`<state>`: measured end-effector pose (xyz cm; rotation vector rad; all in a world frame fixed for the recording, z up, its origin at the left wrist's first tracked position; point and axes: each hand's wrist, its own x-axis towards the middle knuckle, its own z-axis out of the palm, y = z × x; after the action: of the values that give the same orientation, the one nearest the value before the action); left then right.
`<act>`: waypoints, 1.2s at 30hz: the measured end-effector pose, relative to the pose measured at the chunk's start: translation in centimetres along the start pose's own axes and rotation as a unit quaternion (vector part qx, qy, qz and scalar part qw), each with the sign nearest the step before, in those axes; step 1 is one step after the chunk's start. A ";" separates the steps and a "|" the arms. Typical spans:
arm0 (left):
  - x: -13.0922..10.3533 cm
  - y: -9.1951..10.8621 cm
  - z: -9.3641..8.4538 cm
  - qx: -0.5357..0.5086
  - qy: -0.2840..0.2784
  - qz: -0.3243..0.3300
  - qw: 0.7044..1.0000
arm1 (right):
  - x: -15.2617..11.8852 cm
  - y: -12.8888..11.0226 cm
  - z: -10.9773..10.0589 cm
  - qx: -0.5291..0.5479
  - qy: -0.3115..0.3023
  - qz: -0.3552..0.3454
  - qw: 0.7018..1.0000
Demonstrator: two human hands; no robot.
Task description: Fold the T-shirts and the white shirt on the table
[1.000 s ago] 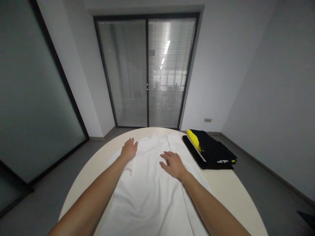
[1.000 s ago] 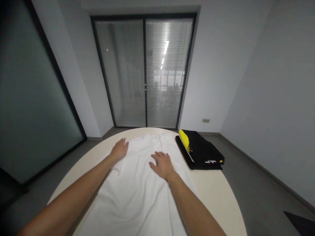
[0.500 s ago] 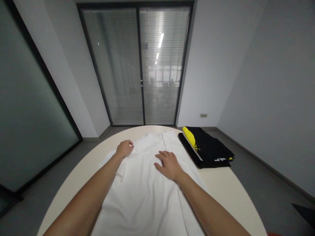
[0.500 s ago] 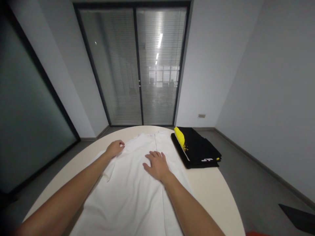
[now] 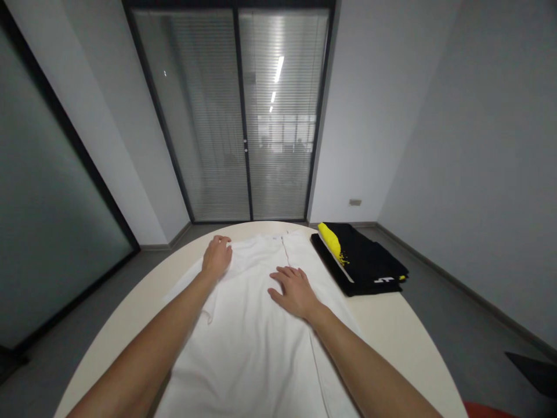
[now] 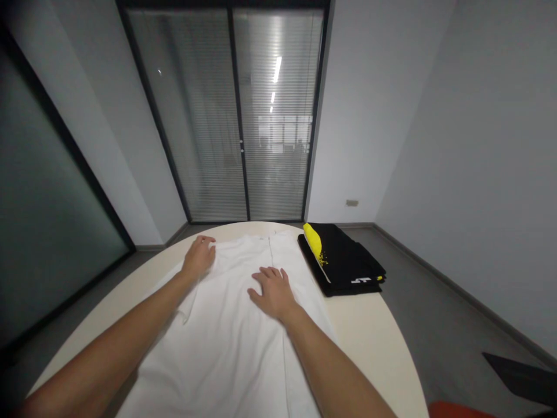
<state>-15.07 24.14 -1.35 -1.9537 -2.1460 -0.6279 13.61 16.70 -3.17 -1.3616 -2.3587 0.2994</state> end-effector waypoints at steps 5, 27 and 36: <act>-1.3 0.4 2.0 0.019 -0.126 0.035 0.991 | 0.0 -0.1 0.1 0.002 0.000 -0.001 1.000; -7.3 -4.4 -2.9 0.083 -0.162 -0.104 0.978 | -0.2 -0.3 -0.1 -0.007 -0.006 -0.001 1.000; -9.9 -8.3 -6.2 0.115 -0.139 -0.204 0.962 | -0.1 -0.3 0.2 -0.015 0.002 -0.002 1.000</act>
<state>-22.88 12.16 -1.36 -1.5666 -2.6848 -0.1447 13.35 16.42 -3.22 -1.3702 -2.3702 0.2619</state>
